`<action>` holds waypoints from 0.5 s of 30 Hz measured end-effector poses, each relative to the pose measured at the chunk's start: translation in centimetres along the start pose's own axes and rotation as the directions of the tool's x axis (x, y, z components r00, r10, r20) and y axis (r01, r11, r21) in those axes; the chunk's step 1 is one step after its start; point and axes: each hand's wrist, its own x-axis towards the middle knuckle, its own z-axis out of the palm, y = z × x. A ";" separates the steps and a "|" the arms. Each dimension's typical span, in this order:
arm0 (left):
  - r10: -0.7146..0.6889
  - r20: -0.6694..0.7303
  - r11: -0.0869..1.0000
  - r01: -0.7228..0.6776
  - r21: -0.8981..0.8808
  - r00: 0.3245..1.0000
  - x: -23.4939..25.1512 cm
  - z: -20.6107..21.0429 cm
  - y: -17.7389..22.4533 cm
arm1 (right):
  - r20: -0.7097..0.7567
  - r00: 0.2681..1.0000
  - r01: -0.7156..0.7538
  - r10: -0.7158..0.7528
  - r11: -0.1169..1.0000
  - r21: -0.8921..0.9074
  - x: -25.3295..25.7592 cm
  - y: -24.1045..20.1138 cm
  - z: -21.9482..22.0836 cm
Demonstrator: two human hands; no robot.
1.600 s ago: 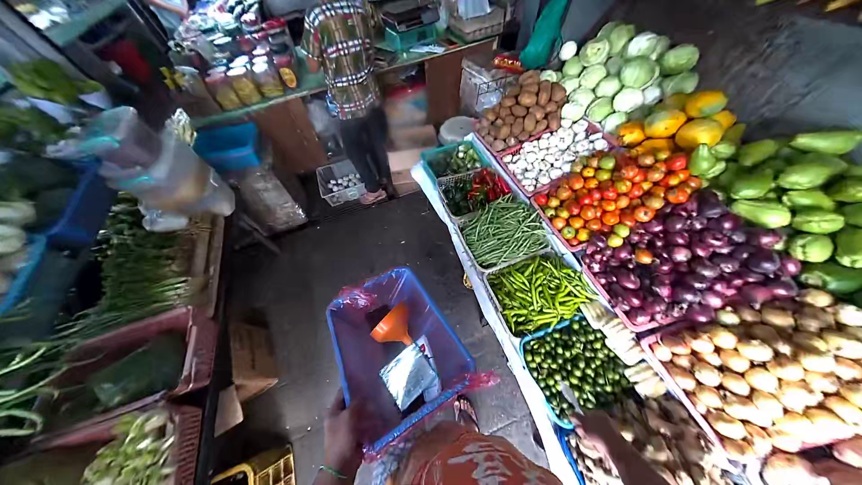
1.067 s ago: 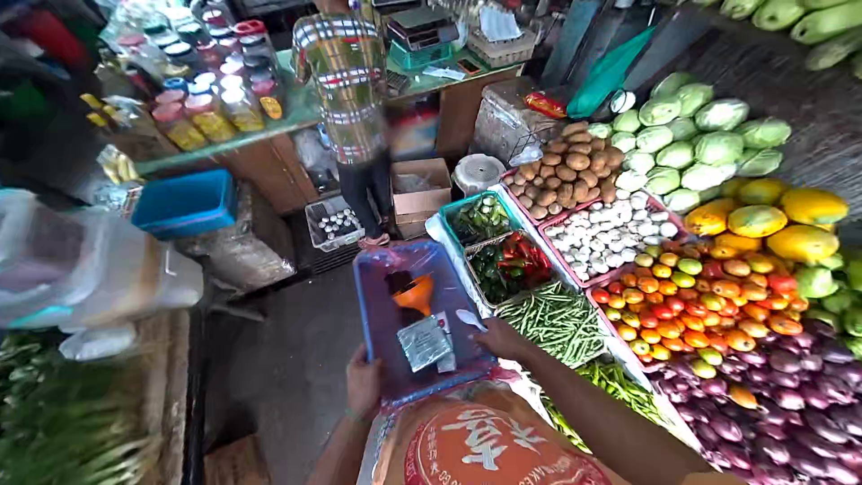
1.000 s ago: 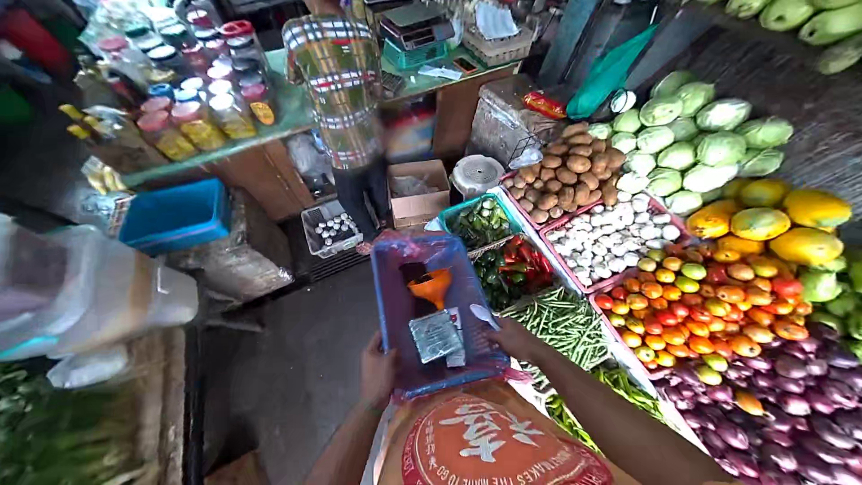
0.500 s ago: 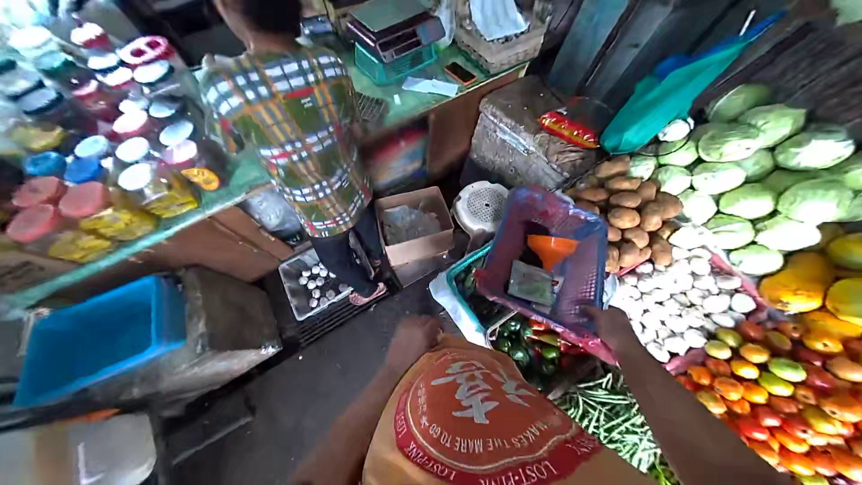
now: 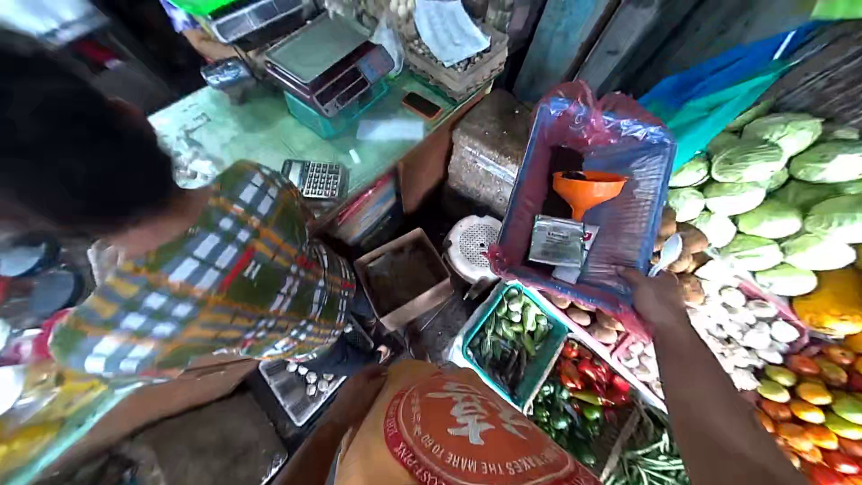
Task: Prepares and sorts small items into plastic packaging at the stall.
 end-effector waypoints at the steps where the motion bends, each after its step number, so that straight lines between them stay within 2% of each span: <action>1: 0.011 0.001 1.000 -0.011 0.005 1.000 1.1 -1.2 0.3 | -0.006 1.000 -0.008 0.008 1.000 0.006 0.1 -0.5 1.4; 6: 0.039 0.058 0.999 -0.040 0.019 0.998 4.4 -5.1 1.4 | -0.018 0.997 -0.070 0.069 0.997 -0.019 -0.6 -4.2 6.6; 8: 0.060 0.077 0.997 -0.056 -0.050 0.995 4.7 -6.3 1.6 | 0.011 0.999 -0.041 0.042 0.998 -0.052 -0.7 -7.2 7.1; 12: 0.095 0.123 0.973 -0.066 -0.222 0.988 2.1 -8.2 3.0 | 0.019 1.000 0.002 0.000 0.990 -0.142 -0.3 -13.2 6.8; 15: 0.246 0.113 0.941 -0.210 -0.264 0.963 2.5 -8.0 1.8 | 0.012 0.997 0.071 -0.070 0.991 -0.110 0.4 -16.4 8.0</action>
